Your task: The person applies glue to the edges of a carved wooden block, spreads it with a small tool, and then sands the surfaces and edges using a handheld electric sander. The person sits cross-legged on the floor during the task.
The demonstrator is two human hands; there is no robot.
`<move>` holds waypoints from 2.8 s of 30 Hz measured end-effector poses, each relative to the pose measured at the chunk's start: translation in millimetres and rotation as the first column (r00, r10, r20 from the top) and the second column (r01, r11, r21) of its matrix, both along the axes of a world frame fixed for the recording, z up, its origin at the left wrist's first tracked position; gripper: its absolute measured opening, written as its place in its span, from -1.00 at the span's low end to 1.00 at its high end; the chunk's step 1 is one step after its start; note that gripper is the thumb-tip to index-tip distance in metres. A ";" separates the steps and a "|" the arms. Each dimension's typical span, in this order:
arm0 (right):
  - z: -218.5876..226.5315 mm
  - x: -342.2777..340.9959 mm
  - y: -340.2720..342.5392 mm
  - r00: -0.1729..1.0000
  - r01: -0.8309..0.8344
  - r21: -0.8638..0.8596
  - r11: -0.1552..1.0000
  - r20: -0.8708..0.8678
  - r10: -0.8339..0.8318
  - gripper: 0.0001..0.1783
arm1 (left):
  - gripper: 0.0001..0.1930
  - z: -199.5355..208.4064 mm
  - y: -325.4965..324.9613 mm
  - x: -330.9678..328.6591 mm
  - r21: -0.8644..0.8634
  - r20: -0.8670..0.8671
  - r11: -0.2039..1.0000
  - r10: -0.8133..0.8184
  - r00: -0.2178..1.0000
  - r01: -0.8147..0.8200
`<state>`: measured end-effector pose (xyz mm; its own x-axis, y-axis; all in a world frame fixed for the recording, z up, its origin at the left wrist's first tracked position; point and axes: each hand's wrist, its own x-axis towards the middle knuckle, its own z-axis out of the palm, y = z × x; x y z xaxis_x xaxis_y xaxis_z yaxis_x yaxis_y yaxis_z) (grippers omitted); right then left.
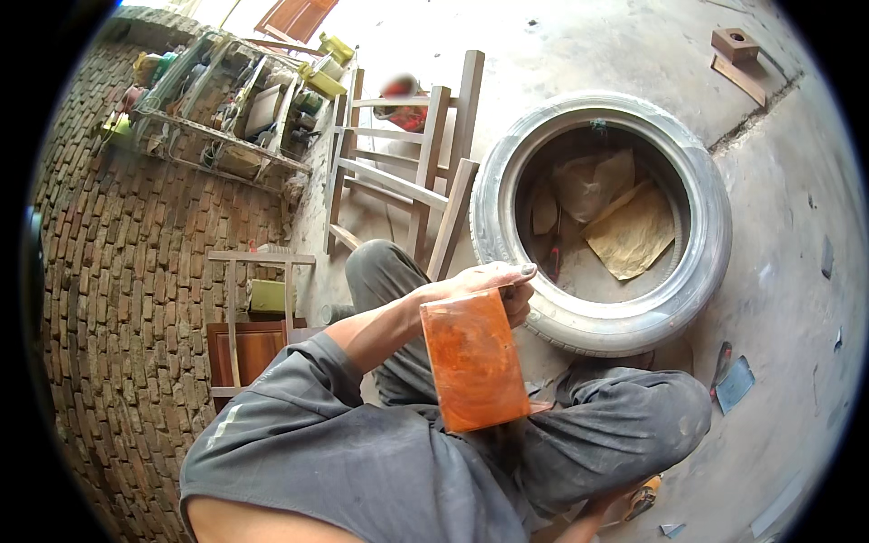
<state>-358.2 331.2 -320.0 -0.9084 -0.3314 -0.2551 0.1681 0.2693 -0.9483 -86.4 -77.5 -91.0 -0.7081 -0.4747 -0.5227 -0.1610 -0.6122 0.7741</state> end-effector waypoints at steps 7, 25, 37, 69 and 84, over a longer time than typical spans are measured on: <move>-1.5 1.6 2.2 0.999 -0.015 0.058 0.998 -0.027 0.017 -0.58 | -0.29 12.2 3.9 -4.7 0.055 -0.029 0.998 0.043 0.999 -0.041; -7.1 7.9 6.2 0.993 -0.084 0.120 0.989 -0.072 0.093 -0.71 | -0.31 -9.5 4.6 -0.4 0.015 -0.027 0.999 -0.029 0.999 0.029; -26.1 -8.3 14.3 0.899 -0.027 0.350 0.936 -0.401 0.176 -0.78 | -0.61 -23.6 2.0 11.6 0.348 0.054 0.883 0.318 0.946 -0.317; -123.8 11.6 64.4 0.957 -0.182 0.398 0.899 -0.140 0.256 -0.52 | -0.33 3.7 19.3 1.0 0.010 -0.169 0.997 -0.075 0.983 0.078; -83.8 62.2 63.4 0.872 -0.470 0.466 0.750 0.113 0.476 -0.54 | -0.44 34.5 45.5 -2.1 -0.020 -0.075 1.000 0.004 0.997 -0.006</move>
<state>-296.0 394.5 -403.7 -0.6716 -0.5632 -0.4814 -0.1096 0.7181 -0.6873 -88.4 -32.0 -56.6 -0.7425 -0.4884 -0.4584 -0.0991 -0.5967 0.7963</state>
